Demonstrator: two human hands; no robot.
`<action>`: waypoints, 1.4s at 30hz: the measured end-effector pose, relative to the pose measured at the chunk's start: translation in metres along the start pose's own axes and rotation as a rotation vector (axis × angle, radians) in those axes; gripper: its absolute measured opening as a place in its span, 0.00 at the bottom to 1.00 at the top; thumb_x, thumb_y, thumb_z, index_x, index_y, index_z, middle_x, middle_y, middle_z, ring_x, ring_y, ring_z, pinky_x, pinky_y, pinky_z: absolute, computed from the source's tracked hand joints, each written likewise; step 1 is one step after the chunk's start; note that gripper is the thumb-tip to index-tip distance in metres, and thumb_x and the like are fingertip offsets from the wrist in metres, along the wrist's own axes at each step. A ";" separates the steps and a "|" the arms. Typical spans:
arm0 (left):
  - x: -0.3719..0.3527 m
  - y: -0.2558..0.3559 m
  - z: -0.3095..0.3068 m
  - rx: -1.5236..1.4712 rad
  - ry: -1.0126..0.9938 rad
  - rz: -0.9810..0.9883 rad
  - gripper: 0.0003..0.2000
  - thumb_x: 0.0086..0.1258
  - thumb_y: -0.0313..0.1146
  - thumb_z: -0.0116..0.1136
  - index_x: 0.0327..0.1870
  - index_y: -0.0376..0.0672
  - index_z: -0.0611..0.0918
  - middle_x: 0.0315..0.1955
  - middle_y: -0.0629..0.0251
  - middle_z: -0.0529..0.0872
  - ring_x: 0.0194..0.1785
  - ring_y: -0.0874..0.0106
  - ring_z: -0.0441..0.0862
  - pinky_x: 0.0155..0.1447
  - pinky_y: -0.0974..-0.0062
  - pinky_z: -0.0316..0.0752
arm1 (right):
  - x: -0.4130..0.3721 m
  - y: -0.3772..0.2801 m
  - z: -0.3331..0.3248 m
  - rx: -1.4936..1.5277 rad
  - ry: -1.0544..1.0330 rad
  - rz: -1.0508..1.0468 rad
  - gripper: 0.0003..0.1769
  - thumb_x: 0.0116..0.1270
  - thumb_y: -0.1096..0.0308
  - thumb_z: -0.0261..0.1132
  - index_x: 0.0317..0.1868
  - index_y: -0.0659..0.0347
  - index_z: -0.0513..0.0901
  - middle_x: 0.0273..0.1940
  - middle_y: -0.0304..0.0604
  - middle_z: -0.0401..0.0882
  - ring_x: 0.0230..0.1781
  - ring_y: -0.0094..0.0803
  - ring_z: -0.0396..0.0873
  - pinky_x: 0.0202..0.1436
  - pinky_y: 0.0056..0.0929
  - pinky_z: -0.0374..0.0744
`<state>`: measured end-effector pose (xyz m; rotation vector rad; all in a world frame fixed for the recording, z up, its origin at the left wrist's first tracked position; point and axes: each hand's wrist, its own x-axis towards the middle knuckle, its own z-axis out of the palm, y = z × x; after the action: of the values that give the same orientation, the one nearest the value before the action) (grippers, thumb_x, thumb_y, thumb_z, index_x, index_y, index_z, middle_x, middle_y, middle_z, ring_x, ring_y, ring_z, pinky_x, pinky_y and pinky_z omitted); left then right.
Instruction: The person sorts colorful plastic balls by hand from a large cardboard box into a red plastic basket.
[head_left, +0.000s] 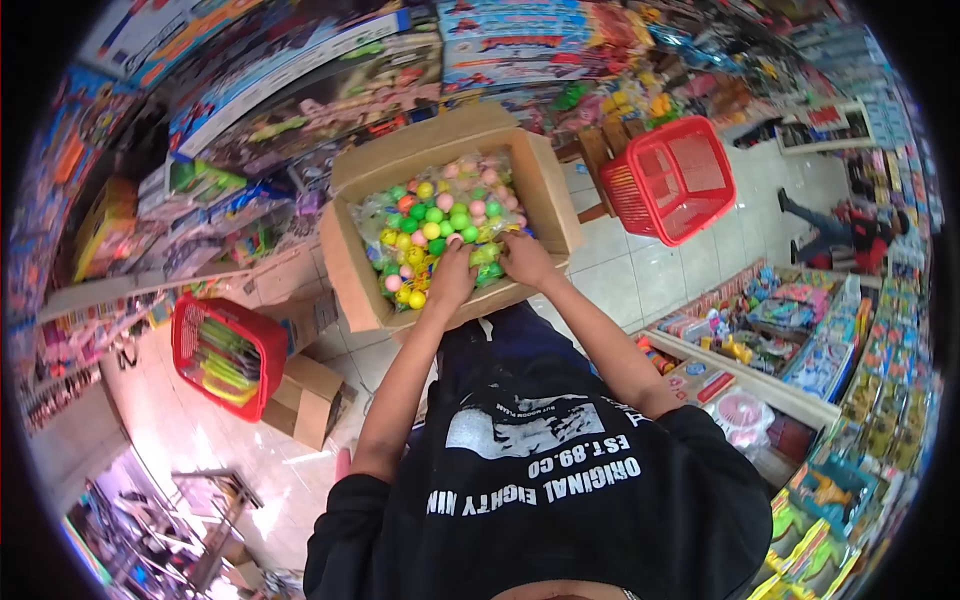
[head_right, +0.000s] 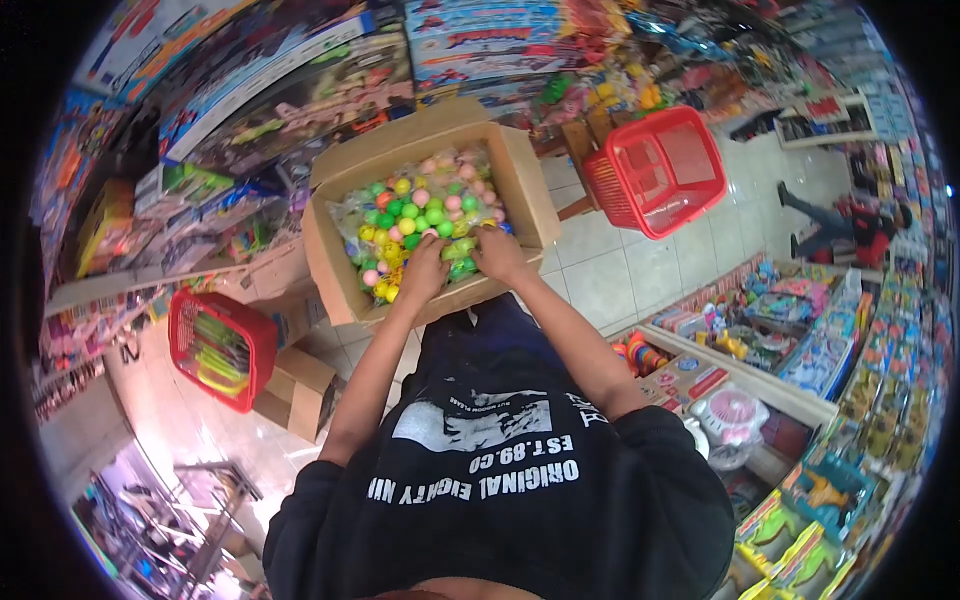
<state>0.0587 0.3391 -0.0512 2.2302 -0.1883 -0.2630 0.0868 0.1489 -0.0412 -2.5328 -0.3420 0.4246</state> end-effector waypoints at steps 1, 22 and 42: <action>-0.002 0.015 -0.006 0.035 0.000 -0.013 0.18 0.61 0.23 0.62 0.53 0.35 0.79 0.48 0.49 0.77 0.55 0.51 0.77 0.58 0.57 0.73 | -0.007 -0.003 -0.004 -0.003 0.126 -0.054 0.15 0.60 0.69 0.66 0.48 0.61 0.80 0.40 0.52 0.80 0.46 0.49 0.79 0.50 0.46 0.75; -0.010 -0.101 0.219 0.162 -0.580 -0.259 0.19 0.71 0.44 0.51 0.30 0.33 0.81 0.25 0.49 0.82 0.34 0.62 0.83 0.44 0.59 0.77 | -0.468 0.361 0.148 0.254 0.173 0.990 0.20 0.63 0.56 0.60 0.40 0.67 0.83 0.32 0.58 0.85 0.32 0.49 0.85 0.37 0.46 0.82; 0.126 0.069 0.331 -0.224 -0.458 -0.513 0.15 0.72 0.41 0.56 0.42 0.37 0.84 0.35 0.61 0.86 0.39 0.73 0.83 0.43 0.72 0.77 | -0.396 0.542 0.037 0.407 -0.024 0.785 0.12 0.62 0.65 0.59 0.33 0.64 0.84 0.30 0.50 0.85 0.27 0.37 0.85 0.36 0.33 0.83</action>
<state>0.0938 0.0189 -0.2142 1.9333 0.1701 -1.0234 -0.2072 -0.4071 -0.2795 -2.1634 0.6938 0.7232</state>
